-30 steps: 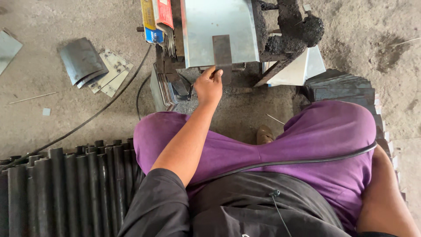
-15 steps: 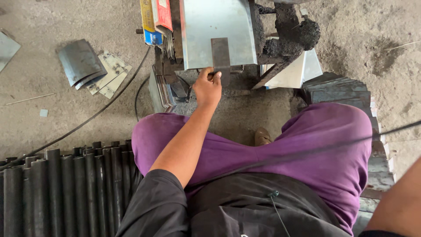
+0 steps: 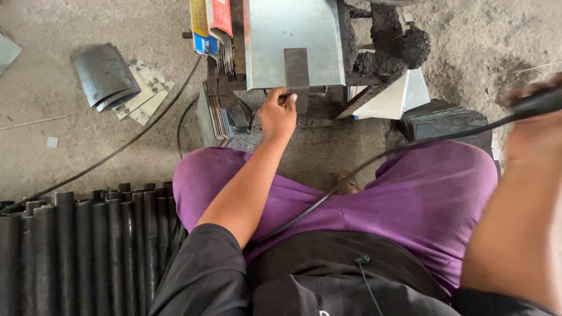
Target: The person welds a small metal piece onto a larger metal sheet using a welding torch. They repeatedly position the piece, weld it, and then use a metal rod to tap the weld area. The person also picks up and places metal pieces from a bucket during the process.
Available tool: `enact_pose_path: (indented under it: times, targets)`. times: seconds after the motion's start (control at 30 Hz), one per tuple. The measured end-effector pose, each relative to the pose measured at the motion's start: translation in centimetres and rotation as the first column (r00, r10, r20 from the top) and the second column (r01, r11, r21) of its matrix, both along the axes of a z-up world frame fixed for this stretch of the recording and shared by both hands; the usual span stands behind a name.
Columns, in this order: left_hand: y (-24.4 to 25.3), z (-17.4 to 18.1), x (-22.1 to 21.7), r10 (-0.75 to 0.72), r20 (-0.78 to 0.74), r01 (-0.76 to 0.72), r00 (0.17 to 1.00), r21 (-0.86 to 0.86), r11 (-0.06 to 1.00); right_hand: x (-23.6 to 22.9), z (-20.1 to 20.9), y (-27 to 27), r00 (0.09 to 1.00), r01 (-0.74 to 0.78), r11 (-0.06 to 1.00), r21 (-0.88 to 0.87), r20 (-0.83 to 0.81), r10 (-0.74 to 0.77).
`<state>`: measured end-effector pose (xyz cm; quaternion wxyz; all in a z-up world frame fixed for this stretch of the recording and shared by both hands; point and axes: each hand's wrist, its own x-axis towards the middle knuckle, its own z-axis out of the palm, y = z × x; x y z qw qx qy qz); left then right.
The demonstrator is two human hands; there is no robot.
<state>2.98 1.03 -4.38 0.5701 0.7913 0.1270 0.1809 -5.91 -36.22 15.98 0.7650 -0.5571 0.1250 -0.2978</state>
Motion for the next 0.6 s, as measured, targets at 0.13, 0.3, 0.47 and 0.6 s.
enact_pose_path:
  times: [0.13,0.3,0.47,0.6]
  targets:
    - [0.2,0.0,0.2,-0.005,0.001,0.005,1.0,-0.019,1.0,0.2,-3.1,5.8,0.985,-0.17,0.984,-0.05,0.022,0.172]
    - [0.3,-0.2,0.1,-0.011,-0.021,0.01,1.0,-0.015,1.0,-1.0,-7.6,8.2,0.942,-0.334,0.887,-0.318,-0.074,0.328]
    - [0.1,-0.5,0.2,0.018,0.023,-0.018,1.0,-0.007,1.0,-2.4,-8.3,9.6,0.967,-0.249,0.549,-0.798,-0.172,0.19]
    - [0.1,-0.6,0.2,0.007,0.031,-0.006,0.999,-0.037,0.999,-3.2,-8.0,11.5,0.964,-0.265,0.508,-0.819,-0.204,0.173]
